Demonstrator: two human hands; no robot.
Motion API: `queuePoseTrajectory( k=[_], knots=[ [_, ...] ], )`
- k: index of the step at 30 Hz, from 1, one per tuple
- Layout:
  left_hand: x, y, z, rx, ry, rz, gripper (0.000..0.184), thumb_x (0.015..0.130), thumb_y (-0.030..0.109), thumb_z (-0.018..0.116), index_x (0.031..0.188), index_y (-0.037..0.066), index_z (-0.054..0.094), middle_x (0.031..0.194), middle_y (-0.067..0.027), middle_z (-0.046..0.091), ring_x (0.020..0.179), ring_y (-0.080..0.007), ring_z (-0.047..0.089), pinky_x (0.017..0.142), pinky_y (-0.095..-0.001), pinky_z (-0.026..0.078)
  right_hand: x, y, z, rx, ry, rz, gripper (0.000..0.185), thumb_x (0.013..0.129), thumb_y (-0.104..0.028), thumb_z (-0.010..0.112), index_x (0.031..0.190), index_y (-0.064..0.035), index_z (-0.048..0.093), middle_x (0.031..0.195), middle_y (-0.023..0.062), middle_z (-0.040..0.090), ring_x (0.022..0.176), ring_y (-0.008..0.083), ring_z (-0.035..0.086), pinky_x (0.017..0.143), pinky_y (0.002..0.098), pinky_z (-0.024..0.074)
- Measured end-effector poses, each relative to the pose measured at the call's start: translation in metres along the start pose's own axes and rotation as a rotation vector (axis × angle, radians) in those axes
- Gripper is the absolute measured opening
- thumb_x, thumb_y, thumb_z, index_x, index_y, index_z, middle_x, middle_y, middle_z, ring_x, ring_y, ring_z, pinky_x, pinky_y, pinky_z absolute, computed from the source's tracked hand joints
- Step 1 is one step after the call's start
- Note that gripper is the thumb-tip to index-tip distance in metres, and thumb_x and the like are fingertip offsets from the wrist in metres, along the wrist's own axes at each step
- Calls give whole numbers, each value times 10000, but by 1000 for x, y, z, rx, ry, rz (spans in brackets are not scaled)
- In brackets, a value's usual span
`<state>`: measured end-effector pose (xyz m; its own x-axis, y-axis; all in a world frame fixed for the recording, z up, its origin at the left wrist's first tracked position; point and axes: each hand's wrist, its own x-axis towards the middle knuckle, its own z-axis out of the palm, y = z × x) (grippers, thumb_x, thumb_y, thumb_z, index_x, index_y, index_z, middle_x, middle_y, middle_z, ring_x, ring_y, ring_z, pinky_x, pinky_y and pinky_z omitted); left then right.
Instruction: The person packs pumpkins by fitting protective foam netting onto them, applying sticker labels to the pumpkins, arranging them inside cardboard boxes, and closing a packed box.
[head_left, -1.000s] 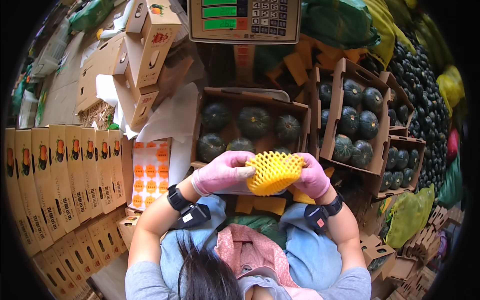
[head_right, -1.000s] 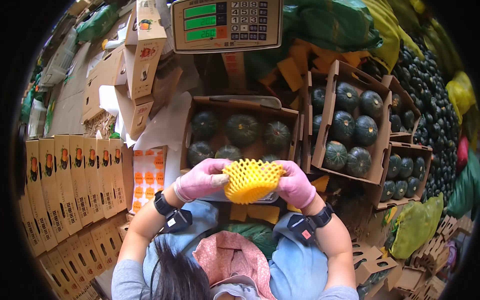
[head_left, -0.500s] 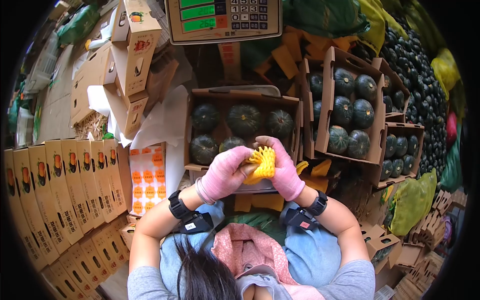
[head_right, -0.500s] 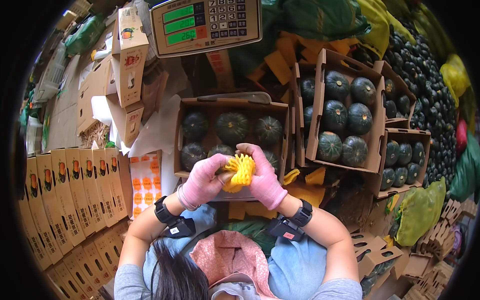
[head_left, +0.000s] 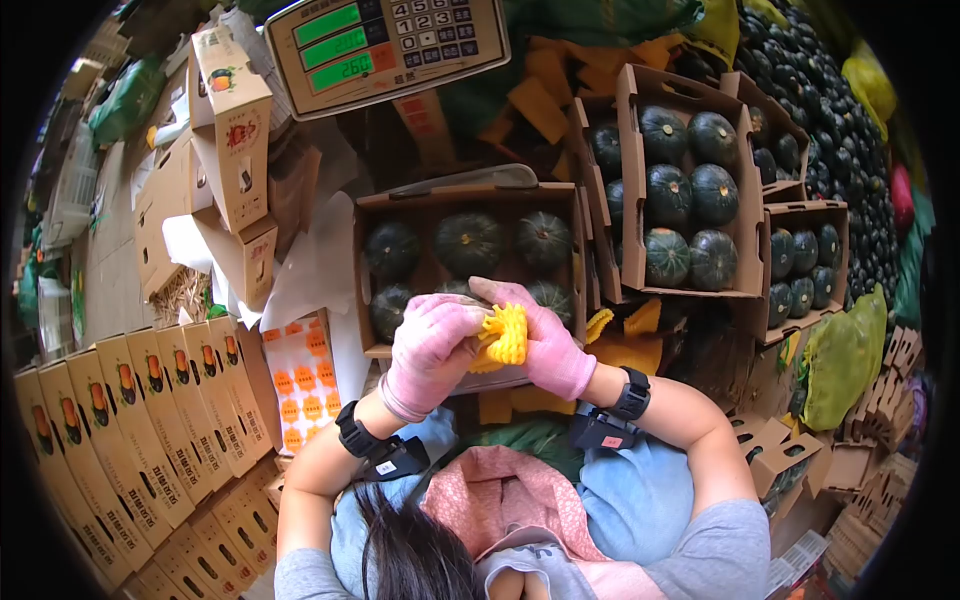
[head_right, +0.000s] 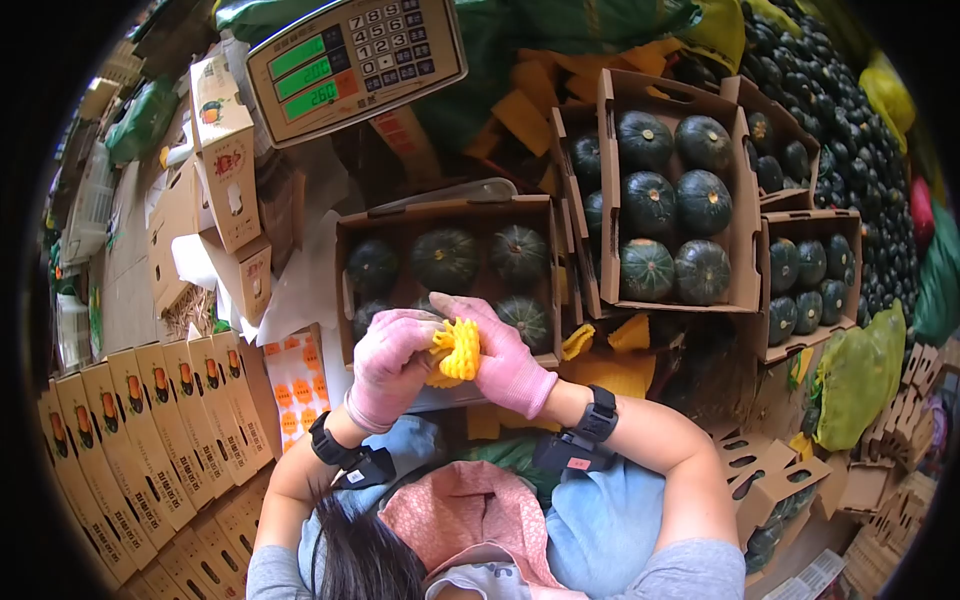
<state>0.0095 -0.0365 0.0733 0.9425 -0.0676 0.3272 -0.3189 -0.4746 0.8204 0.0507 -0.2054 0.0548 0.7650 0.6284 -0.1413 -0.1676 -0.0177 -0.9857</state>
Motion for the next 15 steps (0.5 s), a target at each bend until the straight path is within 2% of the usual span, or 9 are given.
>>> queuePoseTrajectory(
  k=[1,4,7,8,11,12,13,15],
  knots=[
    [-2,2,3,-52,7,-70,277,656,-44,658,910,63,627,856,-100,635,854,-298,618,802,-392,477,0,3,0,15,27,-5,555,819,-52,662,1338,-103,473,1286,112,477,1224,234,463,1043,322,373],
    [-4,15,0,-357,-151,-463,272,673,-29,675,922,59,612,888,-111,627,855,-306,604,810,-395,473,0,1,-1,-36,49,-35,542,810,-53,666,1322,-100,492,1261,110,503,1201,230,486,1023,319,391],
    [-1,2,-1,-57,-80,30,282,669,-24,687,921,61,593,905,-110,621,847,-299,598,816,-388,471,-2,3,0,-11,93,-30,451,794,-59,678,1228,-77,557,1203,99,539,1149,224,518,984,306,414],
    [4,6,-4,50,-88,116,285,653,-22,697,895,67,576,890,-95,614,849,-286,595,821,-384,465,-2,5,1,18,116,-22,408,788,-61,683,1184,-67,586,1178,94,553,1128,221,529,968,300,423],
    [8,8,-10,24,-69,193,294,641,-24,707,879,74,564,866,-79,596,833,-282,588,832,-386,455,-3,8,-7,-73,90,18,261,765,-78,703,1013,-42,634,1065,81,588,1051,225,553,908,289,445],
    [7,6,-15,-194,-153,70,274,667,-38,708,867,68,555,902,-70,579,864,-260,581,848,-384,442,-4,12,-6,-106,103,8,219,735,-141,739,896,-31,639,963,77,592,978,235,557,850,297,453],
    [6,0,-22,-432,-321,-64,216,722,22,696,894,56,569,955,-82,572,921,-250,560,876,-379,421,-6,4,-11,-298,12,-87,197,713,-125,715,870,-34,639,936,82,588,948,243,552,833,313,451],
    [1,-14,-36,-903,-647,-353,174,833,143,674,946,33,599,1059,-108,559,1034,-230,518,930,-370,379,-10,-2,-13,-428,-63,-80,152,683,-75,657,824,-26,629,920,83,586,932,252,541,822,330,447]
  ],
)
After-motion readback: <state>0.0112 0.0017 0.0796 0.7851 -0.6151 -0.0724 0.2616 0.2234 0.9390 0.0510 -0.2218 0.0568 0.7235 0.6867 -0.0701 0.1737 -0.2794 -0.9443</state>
